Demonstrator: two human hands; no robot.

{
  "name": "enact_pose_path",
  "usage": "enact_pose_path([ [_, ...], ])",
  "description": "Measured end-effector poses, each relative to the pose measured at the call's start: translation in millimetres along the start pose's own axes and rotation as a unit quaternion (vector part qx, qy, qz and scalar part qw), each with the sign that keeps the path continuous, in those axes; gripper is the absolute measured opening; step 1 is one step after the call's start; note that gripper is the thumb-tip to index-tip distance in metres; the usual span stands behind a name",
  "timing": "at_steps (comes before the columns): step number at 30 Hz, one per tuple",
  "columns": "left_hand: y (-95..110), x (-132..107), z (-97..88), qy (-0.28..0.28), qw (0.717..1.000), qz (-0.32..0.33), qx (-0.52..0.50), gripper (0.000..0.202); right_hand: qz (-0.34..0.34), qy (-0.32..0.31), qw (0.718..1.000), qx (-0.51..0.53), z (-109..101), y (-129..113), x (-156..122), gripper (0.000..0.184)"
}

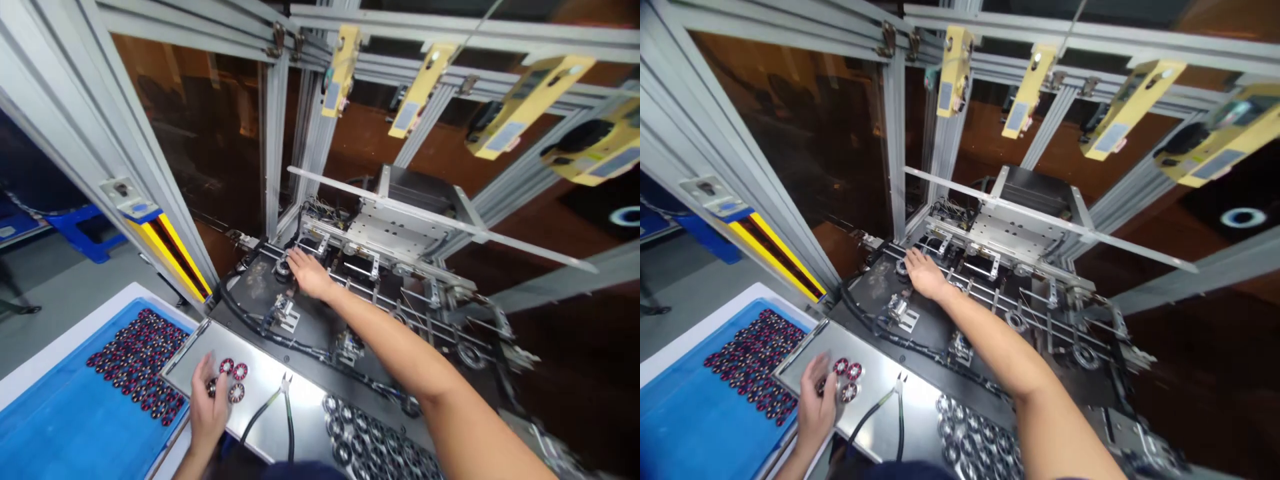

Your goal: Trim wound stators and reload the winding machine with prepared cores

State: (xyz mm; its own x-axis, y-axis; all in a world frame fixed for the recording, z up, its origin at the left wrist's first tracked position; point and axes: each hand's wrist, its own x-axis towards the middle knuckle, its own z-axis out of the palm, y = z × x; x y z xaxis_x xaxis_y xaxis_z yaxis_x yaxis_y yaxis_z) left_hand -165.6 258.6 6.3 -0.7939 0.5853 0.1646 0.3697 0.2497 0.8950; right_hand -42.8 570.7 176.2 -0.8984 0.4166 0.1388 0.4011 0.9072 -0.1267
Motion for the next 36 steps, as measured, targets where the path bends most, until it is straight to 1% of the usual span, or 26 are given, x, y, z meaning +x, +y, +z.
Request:
enact_pose_path([
  [1, 3, -2, -4.5, 0.007, 1.0, 0.008, 0.007, 0.065, 0.006, 0.021, 1.0, 0.01, -7, -9, -18, 0.041],
  [3, 10, -8, -13.8, 0.021, 0.999, 0.023, 0.018, 0.068, 0.006, 0.049, 0.998, 0.03, -17, -32, -72, 0.041],
  [5, 19, -17, -21.6, 0.022, 0.999, 0.036, 0.018, 0.071, -0.008, 0.048, 0.997, 0.052, -17, -63, -142, 0.035],
  [6, 24, -23, -24.1, 0.015, 0.999, 0.04, 0.015, 0.071, -0.014, 0.043, 0.997, 0.061, -12, -79, -179, 0.028],
  [8, 35, -34, -25.2, -0.007, 0.999, 0.045, 0.006, 0.069, -0.002, 0.029, 0.997, 0.068, 8, -106, -247, 0.017],
  [10, 45, -44, -21.5, -0.031, 0.998, 0.051, -0.004, 0.067, 0.032, 0.027, 0.997, 0.063, 35, -124, -298, 0.017],
  [11, 49, -48, -18.5, -0.044, 0.997, 0.057, -0.01, 0.066, 0.05, 0.029, 0.997, 0.058, 49, -129, -316, 0.018],
  [13, 58, -55, -12.0, -0.071, 0.995, 0.069, -0.023, 0.064, 0.069, 0.035, 0.996, 0.05, 75, -135, -335, 0.019],
  [15, 65, -61, -7.5, -0.099, 0.991, 0.078, -0.034, 0.064, 0.068, 0.038, 0.996, 0.052, 96, -140, -339, 0.017],
  [18, 73, -70, -6.7, -0.142, 0.986, 0.066, -0.051, 0.062, 0.045, 0.04, 0.996, 0.071, 117, -148, -328, 0.016],
  [20, 77, -74, -8.8, -0.177, 0.981, 0.036, -0.067, 0.057, 0.027, 0.044, 0.995, 0.091, 123, -152, -313, 0.018],
  [22, 81, -76, -11.1, -0.225, 0.97, -0.014, -0.09, 0.048, 0.009, 0.053, 0.991, 0.12, 119, -154, -294, 0.015],
  [24, 88, -78, -12.8, -0.286, 0.947, -0.079, -0.122, 0.041, 0.001, 0.068, 0.984, 0.164, 106, -154, -273, 0.004],
  [25, 92, -78, -13.5, -0.318, 0.93, -0.114, -0.144, 0.039, 0.003, 0.08, 0.979, 0.19, 97, -156, -263, 0.006],
  [26, 98, -79, -14.3, -0.347, 0.91, -0.149, -0.17, 0.04, 0.006, 0.093, 0.972, 0.217, 85, -157, -253, 0.013],
  [28, 111, -81, -16.3, -0.389, 0.867, -0.206, -0.234, 0.045, 0.015, 0.122, 0.956, 0.267, 61, -162, -237, 0.024],
  [30, 125, -83, -19.2, -0.402, 0.831, -0.24, -0.301, 0.05, 0.016, 0.145, 0.941, 0.305, 38, -168, -228, 0.029],
  [33, 143, -85, -24.1, -0.386, 0.8, -0.257, -0.38, 0.053, -0.005, 0.162, 0.928, 0.336, 10, -172, -224, 0.038],
  [34, 147, -86, -25.4, -0.381, 0.793, -0.26, -0.399, 0.049, -0.012, 0.163, 0.926, 0.34, 3, -172, -225, 0.04],
  [35, 150, -86, -26.2, -0.378, 0.785, -0.262, -0.414, 0.043, -0.016, 0.164, 0.925, 0.341, -2, -172, -225, 0.038],
  [36, 152, -87, -26.6, -0.376, 0.779, -0.263, -0.426, 0.035, -0.016, 0.165, 0.926, 0.34, -7, -172, -226, 0.032],
])
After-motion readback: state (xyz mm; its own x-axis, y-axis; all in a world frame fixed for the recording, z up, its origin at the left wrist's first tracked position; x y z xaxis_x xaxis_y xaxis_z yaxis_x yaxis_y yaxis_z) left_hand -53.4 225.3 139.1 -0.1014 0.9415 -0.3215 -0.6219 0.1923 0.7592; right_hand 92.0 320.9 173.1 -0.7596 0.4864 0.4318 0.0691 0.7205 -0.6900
